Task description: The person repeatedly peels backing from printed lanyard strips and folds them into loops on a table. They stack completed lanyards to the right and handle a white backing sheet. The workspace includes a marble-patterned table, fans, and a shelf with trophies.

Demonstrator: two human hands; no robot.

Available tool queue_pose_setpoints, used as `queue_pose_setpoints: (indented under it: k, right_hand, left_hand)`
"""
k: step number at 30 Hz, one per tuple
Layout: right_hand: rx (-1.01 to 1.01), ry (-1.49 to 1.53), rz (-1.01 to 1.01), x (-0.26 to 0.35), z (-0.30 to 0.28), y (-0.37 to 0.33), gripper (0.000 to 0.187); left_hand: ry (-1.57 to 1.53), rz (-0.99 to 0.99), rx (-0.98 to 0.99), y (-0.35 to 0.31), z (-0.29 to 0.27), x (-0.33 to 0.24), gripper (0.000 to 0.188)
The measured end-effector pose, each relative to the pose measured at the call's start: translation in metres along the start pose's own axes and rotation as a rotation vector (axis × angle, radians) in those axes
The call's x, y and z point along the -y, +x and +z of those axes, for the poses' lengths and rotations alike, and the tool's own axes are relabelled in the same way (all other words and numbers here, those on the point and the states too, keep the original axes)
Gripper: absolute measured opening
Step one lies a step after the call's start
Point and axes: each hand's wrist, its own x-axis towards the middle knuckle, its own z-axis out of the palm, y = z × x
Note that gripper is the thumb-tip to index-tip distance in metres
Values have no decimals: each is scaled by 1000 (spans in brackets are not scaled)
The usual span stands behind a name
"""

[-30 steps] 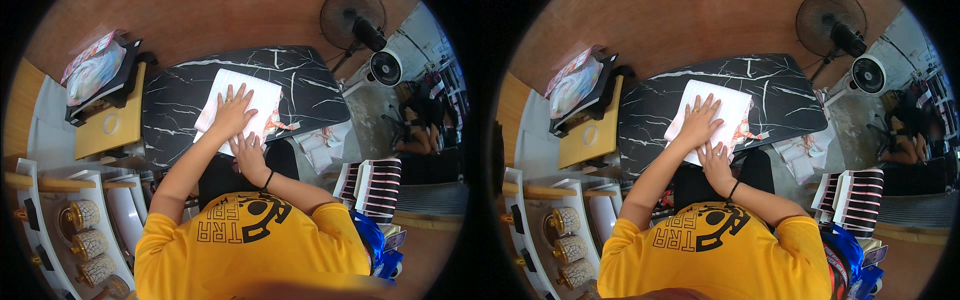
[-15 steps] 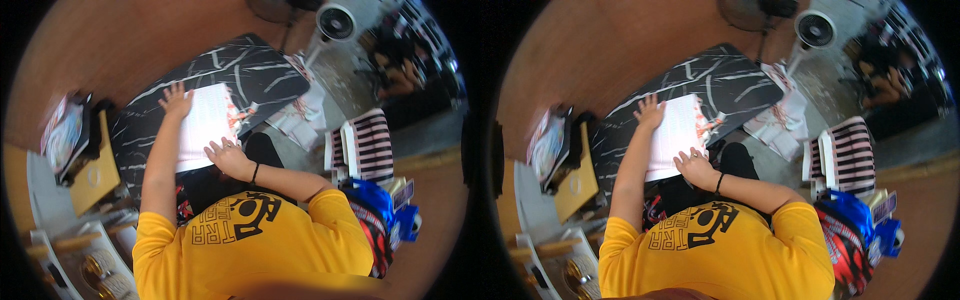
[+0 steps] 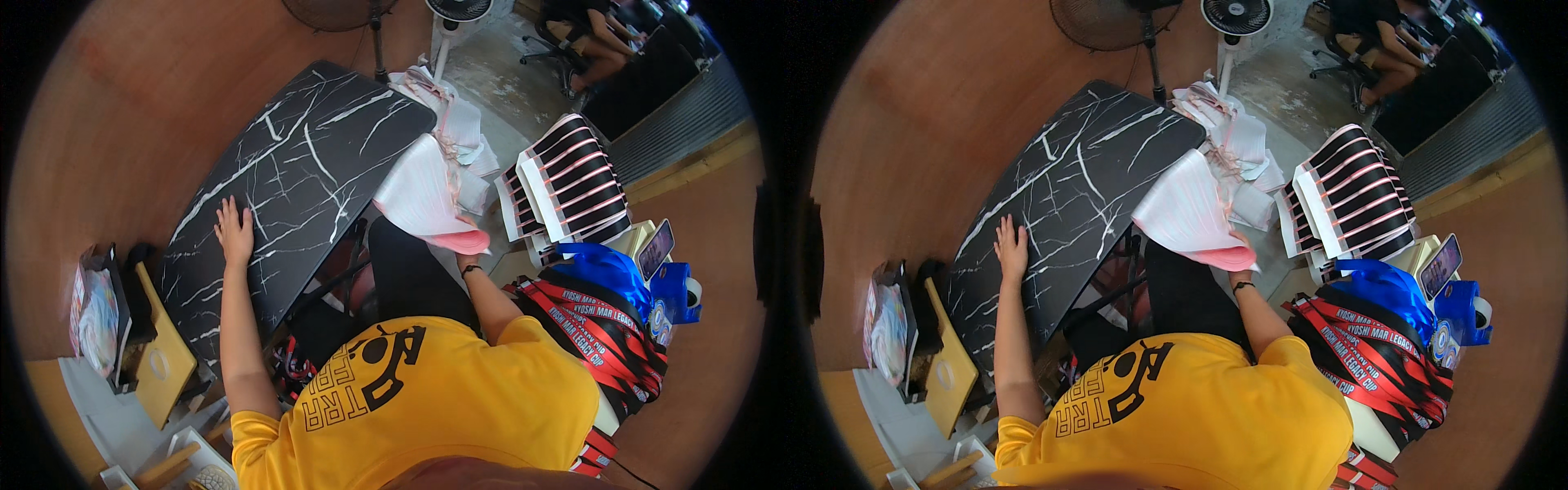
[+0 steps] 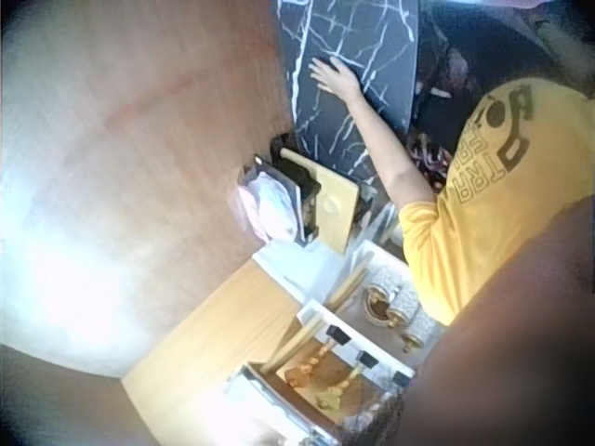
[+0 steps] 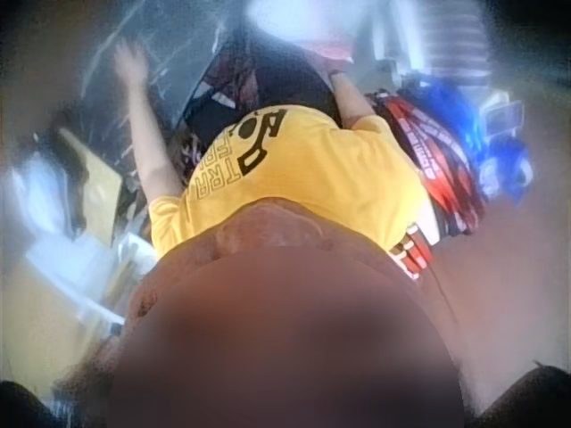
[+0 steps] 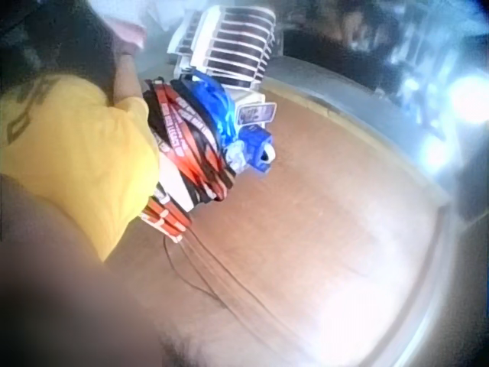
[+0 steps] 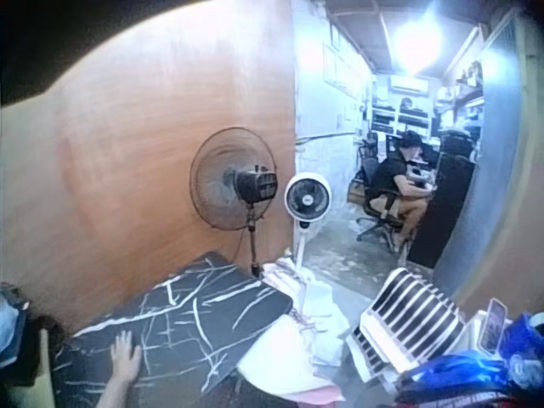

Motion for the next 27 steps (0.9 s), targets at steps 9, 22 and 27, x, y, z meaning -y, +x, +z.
queue_pose_setpoints:
  k: [9,22,27]
  right_hand:
    - [-15,-1381,384,-58,-64,-4,30]
    - [51,-1435,-261,55,83,248,35]
    - [160,-1443,86,44,119,245,41]
  left_hand:
    - [106,14,-5,-11,-11,-25,61]
    - [123,2,-12,-9,-8,-24,60]
    - [125,13,-19,-10,-8,-24,60]
